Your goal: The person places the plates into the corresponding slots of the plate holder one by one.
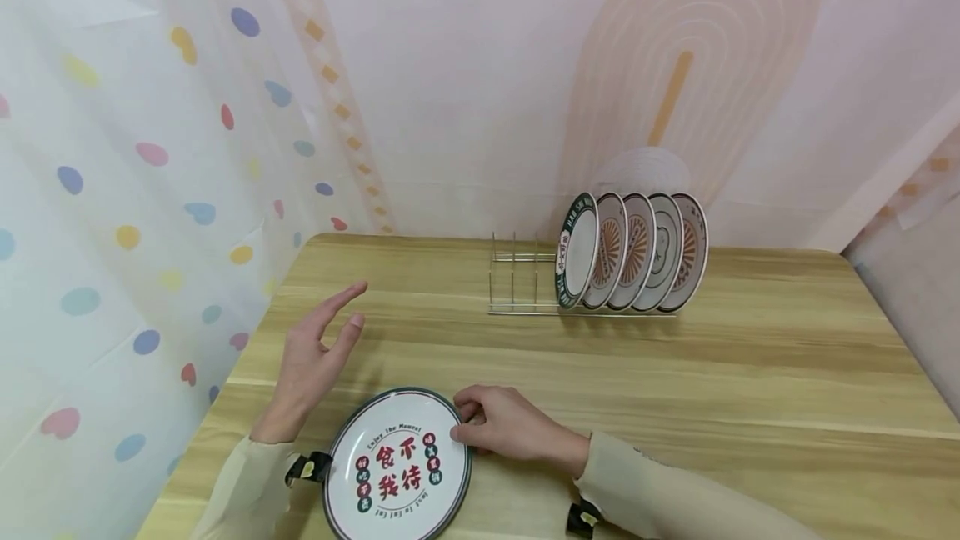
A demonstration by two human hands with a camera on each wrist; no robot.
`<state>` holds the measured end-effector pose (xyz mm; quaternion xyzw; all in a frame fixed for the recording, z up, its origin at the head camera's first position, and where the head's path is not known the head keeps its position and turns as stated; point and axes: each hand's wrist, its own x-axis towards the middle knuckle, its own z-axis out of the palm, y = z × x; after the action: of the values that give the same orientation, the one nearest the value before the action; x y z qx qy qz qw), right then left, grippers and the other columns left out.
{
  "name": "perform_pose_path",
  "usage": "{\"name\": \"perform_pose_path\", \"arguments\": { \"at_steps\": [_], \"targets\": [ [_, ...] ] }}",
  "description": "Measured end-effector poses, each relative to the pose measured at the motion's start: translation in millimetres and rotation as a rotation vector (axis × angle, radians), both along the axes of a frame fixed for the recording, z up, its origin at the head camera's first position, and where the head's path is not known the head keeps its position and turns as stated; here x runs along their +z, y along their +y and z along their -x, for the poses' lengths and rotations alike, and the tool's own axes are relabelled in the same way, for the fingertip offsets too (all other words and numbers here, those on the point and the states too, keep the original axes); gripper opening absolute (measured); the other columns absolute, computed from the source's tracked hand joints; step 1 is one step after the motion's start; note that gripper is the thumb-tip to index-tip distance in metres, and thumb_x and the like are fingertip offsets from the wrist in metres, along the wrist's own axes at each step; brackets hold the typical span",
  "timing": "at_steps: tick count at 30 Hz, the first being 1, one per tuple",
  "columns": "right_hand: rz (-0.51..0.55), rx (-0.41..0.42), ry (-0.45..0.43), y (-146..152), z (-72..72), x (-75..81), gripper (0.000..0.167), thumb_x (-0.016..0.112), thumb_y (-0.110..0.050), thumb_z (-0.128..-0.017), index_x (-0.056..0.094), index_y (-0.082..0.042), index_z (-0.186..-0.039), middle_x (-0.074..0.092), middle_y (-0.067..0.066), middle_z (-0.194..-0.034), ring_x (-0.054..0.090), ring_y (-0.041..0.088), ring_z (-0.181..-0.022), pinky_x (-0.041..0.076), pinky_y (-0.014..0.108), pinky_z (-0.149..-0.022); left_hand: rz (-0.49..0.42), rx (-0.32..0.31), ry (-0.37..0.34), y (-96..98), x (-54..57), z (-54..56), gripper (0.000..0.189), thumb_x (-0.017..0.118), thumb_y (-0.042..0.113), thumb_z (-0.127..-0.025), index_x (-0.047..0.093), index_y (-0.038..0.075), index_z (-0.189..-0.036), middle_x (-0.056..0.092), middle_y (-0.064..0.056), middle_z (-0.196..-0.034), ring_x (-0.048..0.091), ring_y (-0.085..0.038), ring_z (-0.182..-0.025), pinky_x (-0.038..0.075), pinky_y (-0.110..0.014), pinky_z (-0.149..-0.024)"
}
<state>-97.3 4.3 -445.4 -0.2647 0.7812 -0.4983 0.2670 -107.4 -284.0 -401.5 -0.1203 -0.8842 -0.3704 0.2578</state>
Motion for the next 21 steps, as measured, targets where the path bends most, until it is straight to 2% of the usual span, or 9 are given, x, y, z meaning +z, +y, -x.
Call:
{"name": "perform_pose_path", "arguments": {
  "at_steps": [3,6,10,16,19,21],
  "targets": [
    [-0.056,-0.003,0.054,-7.6,1.9,-3.0,0.039,0.079,-0.016,-0.091,0.069,0.001,-0.125,0.066,-0.008,-0.087,0.062,0.003,-0.07,0.055,0.021,-0.067,-0.002,0.001,-0.008,-0.4,-0.1,-0.6,0.04,0.062,0.008,-0.102,0.062,0.003,-0.142,0.063,-0.016,-0.141,0.057,-0.041,-0.131,0.033,-0.011,-0.109],
    [-0.123,-0.009,0.145,-13.0,3.4,-3.0,0.036,0.081,-0.015,-0.089,0.072,0.0,-0.121,0.062,-0.01,-0.079,0.056,0.002,-0.066,0.048,0.019,-0.067,-0.005,0.006,-0.019,-0.9,0.8,-1.3,0.04,0.062,0.01,-0.103,0.062,0.004,-0.142,0.063,-0.016,-0.142,0.057,-0.041,-0.132,0.033,-0.012,-0.108],
    [-0.16,-0.008,0.166,-16.6,3.0,-0.7,0.032,0.08,-0.011,-0.088,0.072,-0.001,-0.117,0.06,-0.009,-0.074,0.054,0.003,-0.062,0.046,0.02,-0.063,-0.011,0.009,-0.031,-1.4,2.0,-2.4,0.039,0.061,0.012,-0.104,0.062,0.005,-0.143,0.063,-0.016,-0.142,0.056,-0.042,-0.132,0.034,-0.012,-0.108],
    [-0.144,-0.015,0.109,-11.8,4.7,1.3,0.025,0.079,-0.007,-0.087,0.07,-0.002,-0.11,0.062,-0.006,-0.081,0.056,0.006,-0.069,0.049,0.021,-0.065,-0.007,0.011,-0.039,-1.9,1.6,-2.2,0.039,0.061,0.012,-0.104,0.062,0.008,-0.143,0.063,-0.015,-0.142,0.056,-0.041,-0.133,0.034,-0.012,-0.107],
    [-0.086,-0.011,0.029,-7.1,6.3,0.5,0.026,0.076,-0.003,-0.089,0.066,-0.001,-0.113,0.064,-0.002,-0.087,0.059,0.009,-0.073,0.053,0.023,-0.064,-0.007,0.017,-0.049,-2.0,2.3,-2.5,0.04,0.061,0.013,-0.104,0.062,0.009,-0.144,0.063,-0.015,-0.143,0.056,-0.041,-0.133,0.035,-0.014,-0.107],
    [-0.033,-0.007,-0.052,-3.7,6.9,-0.1,0.028,0.073,-0.001,-0.091,0.063,0.001,-0.117,0.066,0.002,-0.09,0.062,0.012,-0.074,0.056,0.025,-0.062,-0.008,0.019,-0.061,-2.2,3.3,-2.3,0.04,0.061,0.014,-0.104,0.062,0.01,-0.144,0.062,-0.014,-0.144,0.055,-0.04,-0.134,0.038,-0.023,-0.11]
  ]
}}
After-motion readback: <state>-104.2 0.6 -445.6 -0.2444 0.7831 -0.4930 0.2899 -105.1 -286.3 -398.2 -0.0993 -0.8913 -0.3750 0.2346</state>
